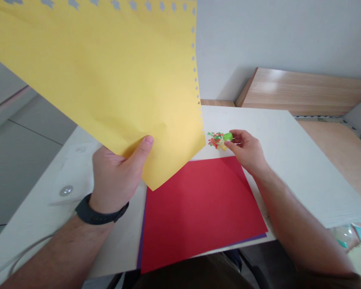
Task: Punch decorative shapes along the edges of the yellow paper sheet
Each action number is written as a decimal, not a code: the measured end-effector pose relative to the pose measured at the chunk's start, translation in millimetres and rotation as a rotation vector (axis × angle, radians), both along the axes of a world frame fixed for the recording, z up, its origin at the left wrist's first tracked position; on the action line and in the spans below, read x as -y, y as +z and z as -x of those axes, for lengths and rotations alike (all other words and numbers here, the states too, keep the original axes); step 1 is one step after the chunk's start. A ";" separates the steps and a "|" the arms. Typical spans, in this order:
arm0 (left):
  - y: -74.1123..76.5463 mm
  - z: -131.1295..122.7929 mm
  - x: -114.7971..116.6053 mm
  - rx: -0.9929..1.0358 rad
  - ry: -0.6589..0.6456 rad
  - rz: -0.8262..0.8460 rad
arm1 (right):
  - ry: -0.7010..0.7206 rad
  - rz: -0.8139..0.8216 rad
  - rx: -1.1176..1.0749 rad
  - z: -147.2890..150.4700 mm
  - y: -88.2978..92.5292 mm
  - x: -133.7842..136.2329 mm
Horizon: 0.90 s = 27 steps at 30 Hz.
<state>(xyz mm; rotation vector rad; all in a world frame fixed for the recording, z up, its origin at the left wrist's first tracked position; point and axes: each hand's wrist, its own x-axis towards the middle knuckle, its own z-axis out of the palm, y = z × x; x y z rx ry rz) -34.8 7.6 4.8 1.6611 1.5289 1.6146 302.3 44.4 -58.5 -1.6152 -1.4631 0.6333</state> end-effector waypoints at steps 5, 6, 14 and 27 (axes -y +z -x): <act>-0.6 -1.6 -0.7 0.037 -0.005 -0.011 | -0.057 -0.027 0.036 -2.2 1.9 0.3; -1.0 -2.1 -1.0 0.048 -0.006 -0.014 | -0.060 -0.031 0.033 -3.0 0.4 -0.1; -6.6 -2.5 -4.7 0.055 -0.005 -0.064 | -0.054 -0.023 0.000 -9.8 -10.6 -5.3; -2.8 1.1 -1.8 0.010 0.010 -0.019 | -0.009 0.103 -0.521 7.2 7.3 -1.3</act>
